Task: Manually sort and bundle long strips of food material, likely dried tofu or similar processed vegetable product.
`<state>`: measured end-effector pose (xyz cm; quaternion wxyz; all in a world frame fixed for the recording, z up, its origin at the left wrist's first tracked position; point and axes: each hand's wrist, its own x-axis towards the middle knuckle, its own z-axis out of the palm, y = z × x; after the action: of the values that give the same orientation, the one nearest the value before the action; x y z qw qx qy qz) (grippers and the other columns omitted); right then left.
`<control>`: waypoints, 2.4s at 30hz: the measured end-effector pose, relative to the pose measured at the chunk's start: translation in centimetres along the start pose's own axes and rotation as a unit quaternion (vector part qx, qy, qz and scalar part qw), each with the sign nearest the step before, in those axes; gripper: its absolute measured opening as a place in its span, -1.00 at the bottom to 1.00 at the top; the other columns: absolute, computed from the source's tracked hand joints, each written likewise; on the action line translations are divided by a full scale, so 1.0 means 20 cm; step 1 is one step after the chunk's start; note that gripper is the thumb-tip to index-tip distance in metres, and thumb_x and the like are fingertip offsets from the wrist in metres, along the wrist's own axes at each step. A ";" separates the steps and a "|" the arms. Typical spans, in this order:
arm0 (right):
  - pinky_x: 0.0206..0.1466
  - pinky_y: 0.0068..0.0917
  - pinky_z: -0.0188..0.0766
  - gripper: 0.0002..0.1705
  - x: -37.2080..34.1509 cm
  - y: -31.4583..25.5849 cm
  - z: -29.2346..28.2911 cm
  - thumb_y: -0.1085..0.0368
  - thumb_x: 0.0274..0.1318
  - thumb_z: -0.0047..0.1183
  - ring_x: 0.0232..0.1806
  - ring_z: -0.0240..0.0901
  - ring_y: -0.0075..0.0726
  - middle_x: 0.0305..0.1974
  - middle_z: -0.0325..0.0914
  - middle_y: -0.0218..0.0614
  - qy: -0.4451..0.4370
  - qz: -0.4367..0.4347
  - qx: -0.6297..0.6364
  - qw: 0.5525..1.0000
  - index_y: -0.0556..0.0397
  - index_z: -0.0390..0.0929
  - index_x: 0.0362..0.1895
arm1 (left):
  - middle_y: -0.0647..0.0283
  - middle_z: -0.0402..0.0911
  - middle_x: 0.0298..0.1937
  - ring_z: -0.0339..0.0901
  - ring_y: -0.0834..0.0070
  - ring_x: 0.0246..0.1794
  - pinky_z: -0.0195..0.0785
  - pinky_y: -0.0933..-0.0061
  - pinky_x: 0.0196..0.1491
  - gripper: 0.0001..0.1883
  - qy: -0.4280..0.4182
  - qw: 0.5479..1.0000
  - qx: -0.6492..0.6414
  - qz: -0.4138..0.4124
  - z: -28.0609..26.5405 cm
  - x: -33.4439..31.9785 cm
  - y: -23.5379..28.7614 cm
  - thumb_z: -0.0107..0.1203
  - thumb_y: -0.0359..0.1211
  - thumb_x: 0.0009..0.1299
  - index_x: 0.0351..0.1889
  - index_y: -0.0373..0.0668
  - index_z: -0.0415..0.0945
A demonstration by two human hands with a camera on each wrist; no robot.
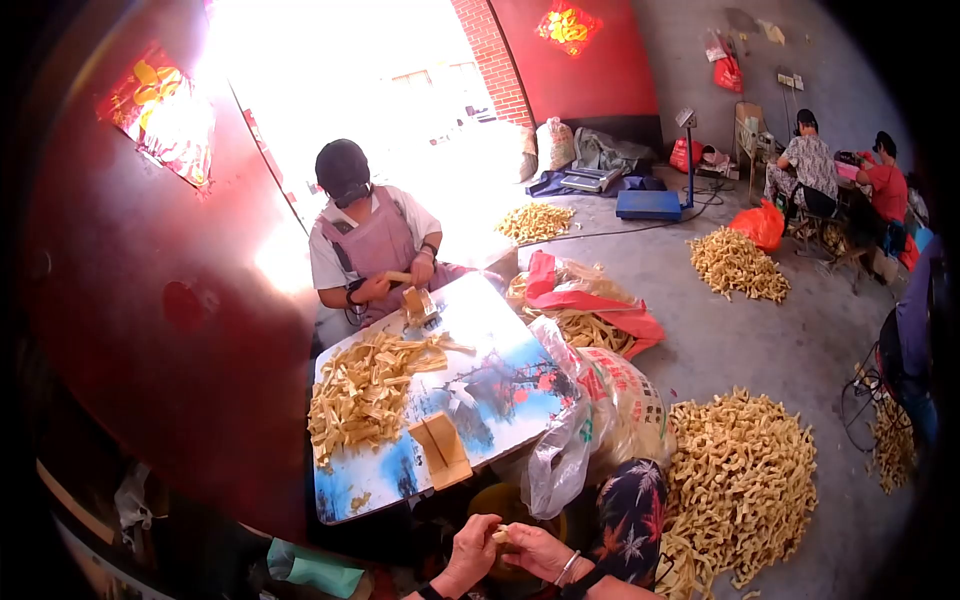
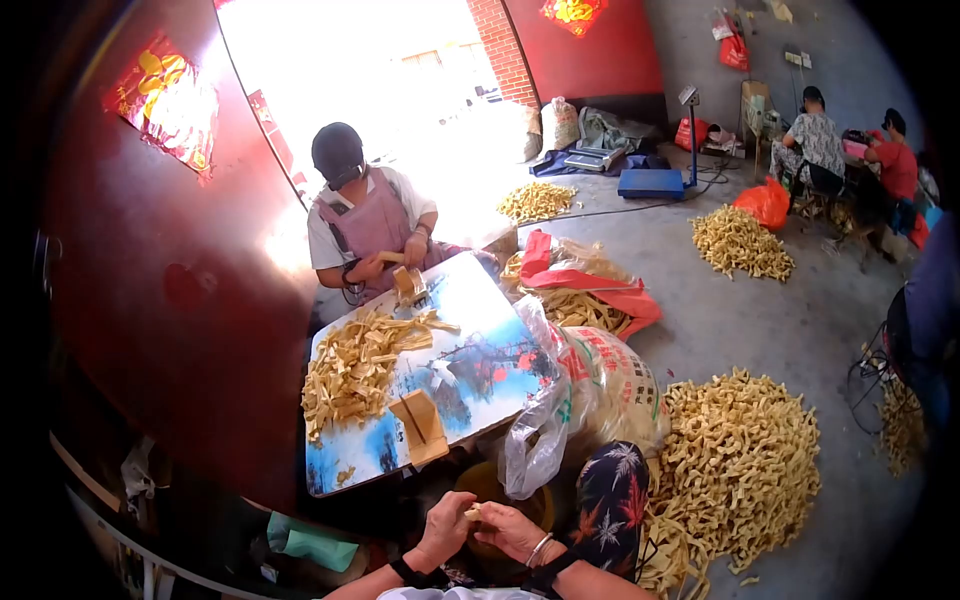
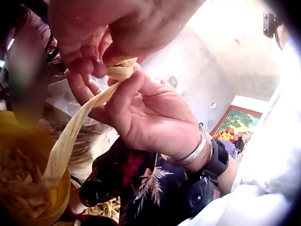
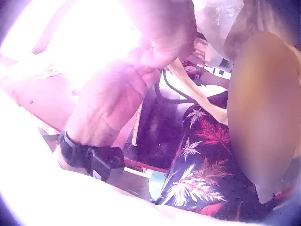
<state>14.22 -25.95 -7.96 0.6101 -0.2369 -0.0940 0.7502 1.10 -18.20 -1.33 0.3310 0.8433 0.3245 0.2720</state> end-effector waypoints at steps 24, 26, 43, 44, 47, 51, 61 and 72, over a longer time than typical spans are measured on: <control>-0.44 -0.05 0.39 -0.87 -0.06 0.00 0.41 0.23 0.25 0.03 -0.47 0.50 0.14 -0.53 0.50 -0.09 0.190 -0.374 -0.711 0.565 -0.04 0.43 -0.34 | 0.31 0.59 -0.08 0.53 0.56 -0.07 0.40 0.54 0.01 -0.81 -0.005 0.757 -0.602 -0.254 -0.14 -0.04 -0.01 0.11 -0.42 0.44 -0.02 -0.21 0.50; -0.41 -0.08 0.41 -0.88 -0.06 0.03 0.40 0.24 0.22 0.05 -0.42 0.52 0.08 -0.46 0.53 -0.15 0.172 -0.373 -0.712 0.569 -0.03 0.45 -0.34 | 0.27 0.61 -0.03 0.57 0.50 -0.03 0.43 0.47 0.07 -0.74 -0.014 0.769 -0.593 -0.239 -0.12 -0.06 -0.08 0.13 -0.42 0.44 0.06 -0.24 0.47; -0.47 -0.37 0.41 -0.78 0.11 -0.08 0.36 0.18 0.31 0.05 -0.55 0.51 -0.22 -0.50 0.56 -0.23 0.124 -0.275 -0.594 0.746 0.06 0.58 -0.24 | 0.53 0.42 -0.54 0.27 0.79 -0.56 0.16 0.71 -0.50 -0.81 -0.016 0.975 -0.182 -0.125 -0.17 -0.12 -0.14 0.08 -0.29 0.51 -0.18 -0.21 0.61; -0.49 -0.45 0.39 -0.81 0.09 -0.09 0.38 0.19 0.29 0.09 -0.56 0.48 -0.37 -0.53 0.54 -0.33 0.095 -0.215 -0.540 0.808 0.04 0.59 -0.26 | 0.53 0.41 -0.55 0.26 0.79 -0.56 0.15 0.71 -0.50 -0.81 -0.014 0.968 -0.206 -0.140 -0.18 -0.12 -0.15 0.08 -0.29 0.51 -0.21 -0.21 0.61; -0.52 -0.64 0.30 -0.85 0.09 -0.12 0.37 0.22 0.23 0.17 -0.56 0.35 -0.69 -0.55 0.47 -0.55 0.054 -0.124 -0.474 0.870 0.01 0.58 -0.28 | 0.55 0.38 -0.58 0.23 0.80 -0.57 0.11 0.72 -0.50 -0.82 -0.015 0.938 -0.301 -0.169 -0.21 -0.12 -0.11 0.07 -0.31 0.51 -0.26 -0.20 0.60; -0.57 -0.78 0.04 -0.90 0.10 -0.19 0.39 0.26 0.26 0.15 -0.61 0.15 -0.79 -0.56 0.31 -0.68 0.073 -0.058 -0.472 0.877 -0.03 0.52 -0.29 | 0.57 0.36 -0.58 0.20 0.82 -0.59 0.06 0.75 -0.49 -0.83 -0.048 0.916 -0.332 -0.219 -0.29 -0.15 -0.12 0.06 -0.33 0.51 -0.28 -0.19 0.60; -0.50 -0.64 0.35 -0.78 0.41 -0.39 0.51 0.21 0.38 0.01 -0.55 0.42 -0.68 -0.54 0.49 -0.51 0.114 -0.224 -0.531 0.809 0.10 0.58 -0.19 | 0.17 0.56 -0.45 0.44 0.53 -0.50 0.32 0.47 -0.39 -0.91 0.117 0.992 -0.011 0.050 -0.45 0.23 -0.25 0.17 -0.45 0.39 -0.23 -0.31 0.58; -0.22 -0.10 0.45 -0.84 0.87 -0.51 0.43 0.27 0.19 0.09 -0.26 0.55 0.16 -0.36 0.59 0.00 0.184 -0.373 -0.712 0.566 0.12 0.54 -0.27 | 0.35 0.51 -0.57 0.38 0.67 -0.52 0.26 0.53 -0.43 -0.80 0.152 0.985 -0.060 -0.053 -0.41 0.66 -0.52 0.13 -0.31 0.44 -0.25 -0.28 0.61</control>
<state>16.54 -5.61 -0.29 0.4733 -0.6715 -0.5636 0.0864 0.22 0.41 -0.48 0.3421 0.7520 0.3986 0.3982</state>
